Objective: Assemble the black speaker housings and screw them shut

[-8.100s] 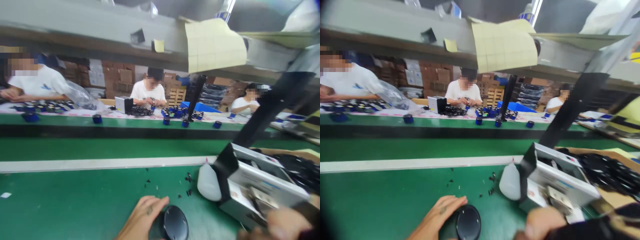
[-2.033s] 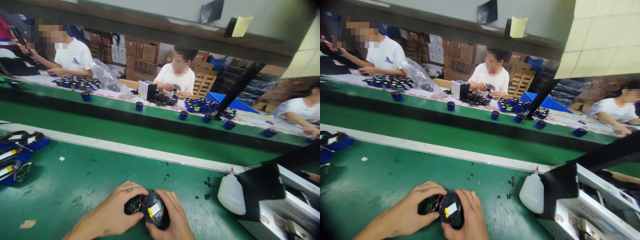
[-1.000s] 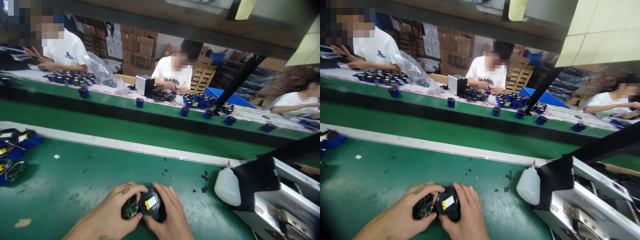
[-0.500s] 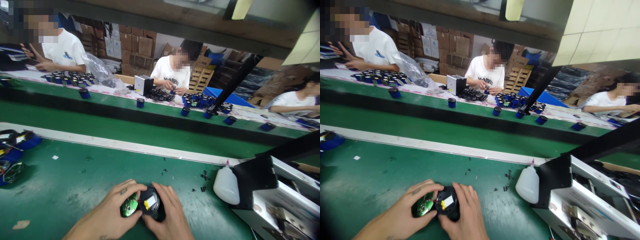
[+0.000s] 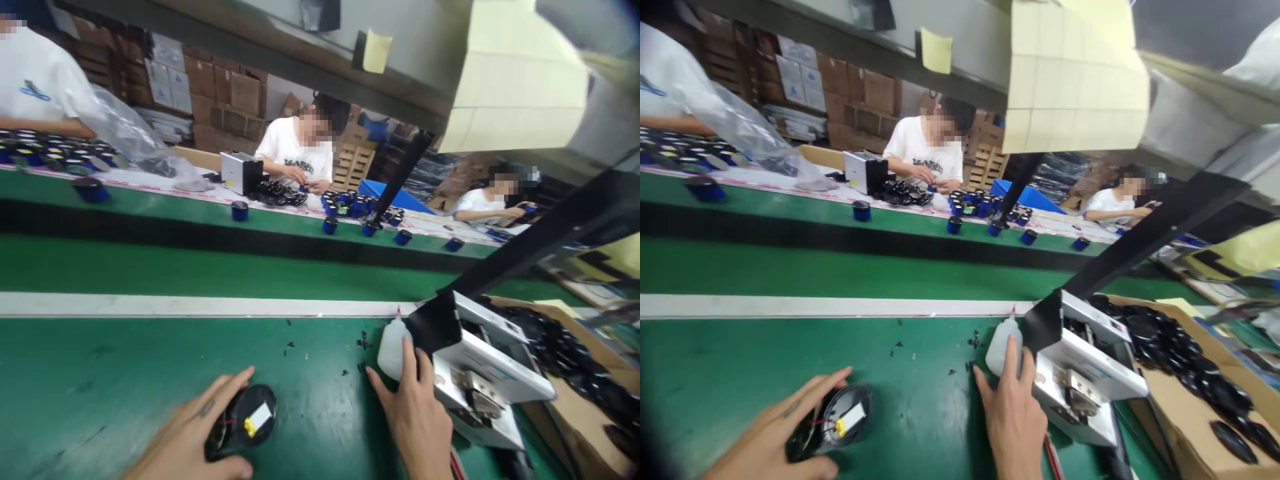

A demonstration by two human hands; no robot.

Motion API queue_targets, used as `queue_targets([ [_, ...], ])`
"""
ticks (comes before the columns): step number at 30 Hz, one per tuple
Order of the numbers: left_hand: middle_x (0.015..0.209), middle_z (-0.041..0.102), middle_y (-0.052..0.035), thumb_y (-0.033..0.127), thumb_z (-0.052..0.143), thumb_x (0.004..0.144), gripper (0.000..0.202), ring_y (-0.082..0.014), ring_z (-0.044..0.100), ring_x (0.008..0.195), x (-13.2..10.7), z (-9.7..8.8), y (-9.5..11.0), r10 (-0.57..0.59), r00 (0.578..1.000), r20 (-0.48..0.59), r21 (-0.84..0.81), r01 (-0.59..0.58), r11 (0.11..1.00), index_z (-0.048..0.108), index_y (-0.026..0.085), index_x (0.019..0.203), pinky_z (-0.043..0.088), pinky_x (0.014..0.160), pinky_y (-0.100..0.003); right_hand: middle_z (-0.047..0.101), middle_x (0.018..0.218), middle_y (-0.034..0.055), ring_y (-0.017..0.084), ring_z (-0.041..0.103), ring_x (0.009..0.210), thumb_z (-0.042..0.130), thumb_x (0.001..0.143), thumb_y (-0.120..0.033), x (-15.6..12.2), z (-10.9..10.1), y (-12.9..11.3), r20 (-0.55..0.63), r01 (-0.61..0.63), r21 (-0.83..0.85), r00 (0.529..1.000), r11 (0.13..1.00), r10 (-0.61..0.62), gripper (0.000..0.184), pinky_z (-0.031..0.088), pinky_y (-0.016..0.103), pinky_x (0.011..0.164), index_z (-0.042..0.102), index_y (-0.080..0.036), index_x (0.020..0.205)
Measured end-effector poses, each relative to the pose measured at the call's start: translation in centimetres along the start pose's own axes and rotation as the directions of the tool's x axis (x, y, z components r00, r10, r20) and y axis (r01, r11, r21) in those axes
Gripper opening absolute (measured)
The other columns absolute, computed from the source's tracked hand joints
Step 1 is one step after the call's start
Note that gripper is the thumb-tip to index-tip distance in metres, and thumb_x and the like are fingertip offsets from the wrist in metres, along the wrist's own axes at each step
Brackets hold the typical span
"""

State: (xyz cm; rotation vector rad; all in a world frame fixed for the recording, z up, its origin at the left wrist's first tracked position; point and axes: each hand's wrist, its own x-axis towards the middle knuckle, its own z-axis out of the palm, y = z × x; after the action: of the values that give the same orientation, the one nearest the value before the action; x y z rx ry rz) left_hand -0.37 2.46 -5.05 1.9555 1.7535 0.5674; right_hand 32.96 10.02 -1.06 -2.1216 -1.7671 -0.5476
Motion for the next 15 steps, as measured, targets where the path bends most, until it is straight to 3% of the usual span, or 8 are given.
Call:
queue_targets([
  [3,0.137,0.063,-0.0056,0.028,0.081,0.068,0.090,-0.0342,0.064,0.118,-0.1,0.5,1.1,0.063,0.995,-0.080,0.086,-0.056,0.995,0.040,0.037,0.147,0.057,0.092,-0.048,0.059,0.133,0.0178,0.025,0.067,0.051,0.047,0.094,-0.053,0.3,1.4,0.2,0.032,0.021,0.018,0.999,1.000,-0.022,0.055,0.043,0.035,0.040,0.050,-0.018,0.137],
  [7,0.130,0.068,-0.0056,0.030,0.077,0.077,0.074,-0.0302,0.067,0.114,-0.4,1.0,1.1,0.255,0.945,-0.204,0.164,-0.224,0.961,0.042,0.031,0.143,0.057,0.095,-0.045,0.059,0.135,0.0165,0.035,0.072,0.077,0.045,0.091,-0.059,-0.2,2.0,-0.2,-0.052,-0.043,0.140,0.997,0.989,0.051,0.059,0.047,0.038,0.047,0.054,-0.018,0.134],
  [8,0.129,0.069,-0.0055,0.031,0.072,0.083,0.068,-0.0291,0.067,0.114,-0.6,1.0,1.1,0.287,0.930,-0.231,0.175,-0.251,0.952,0.041,0.029,0.143,0.056,0.096,-0.045,0.063,0.130,0.0157,0.036,0.072,0.082,0.046,0.089,-0.062,-0.2,1.9,-0.4,-0.078,-0.078,0.180,0.993,0.981,0.093,0.062,0.048,0.038,0.050,0.055,-0.019,0.133],
  [10,0.127,0.070,-0.0063,0.030,0.057,0.094,0.056,-0.0274,0.068,0.113,-0.8,0.9,1.2,0.321,0.905,-0.277,0.188,-0.277,0.942,0.037,0.026,0.146,0.055,0.098,-0.045,0.073,0.100,0.0135,0.036,0.071,0.078,0.052,0.084,-0.065,-0.4,1.6,-0.6,-0.119,-0.173,0.259,0.971,0.950,0.209,0.067,0.050,0.041,0.055,0.056,-0.017,0.132],
  [12,0.127,0.069,-0.0067,0.028,0.043,0.100,0.051,-0.0268,0.068,0.113,-0.9,0.6,1.4,0.340,0.891,-0.301,0.205,-0.287,0.936,0.032,0.025,0.150,0.054,0.098,-0.047,0.068,0.069,0.0078,0.035,0.069,0.065,0.060,0.078,-0.065,-0.6,1.1,-0.5,-0.126,-0.267,0.340,0.937,0.902,0.325,0.072,0.050,0.043,0.055,0.057,-0.017,0.131],
  [14,0.128,0.069,-0.0063,0.026,0.036,0.103,0.050,-0.0268,0.068,0.113,-0.9,0.1,1.7,0.357,0.887,-0.292,0.225,-0.299,0.927,0.027,0.025,0.152,0.056,0.096,-0.048,0.064,0.063,0.0056,0.032,0.066,0.058,0.062,0.075,-0.065,-1.1,0.4,0.2,-0.089,-0.328,0.443,0.910,0.834,0.405,0.075,0.051,0.045,0.052,0.053,-0.019,0.134],
  [15,0.126,0.070,-0.0061,0.027,0.035,0.104,0.049,-0.0272,0.068,0.112,-0.9,-0.2,1.9,0.359,0.890,-0.282,0.235,-0.299,0.925,0.027,0.026,0.152,0.057,0.094,-0.048,0.066,0.068,0.0065,0.032,0.066,0.059,0.062,0.074,-0.065,-1.5,0.0,0.8,-0.019,-0.358,0.544,0.899,0.759,0.438,0.074,0.051,0.045,0.050,0.051,-0.024,0.135],
])
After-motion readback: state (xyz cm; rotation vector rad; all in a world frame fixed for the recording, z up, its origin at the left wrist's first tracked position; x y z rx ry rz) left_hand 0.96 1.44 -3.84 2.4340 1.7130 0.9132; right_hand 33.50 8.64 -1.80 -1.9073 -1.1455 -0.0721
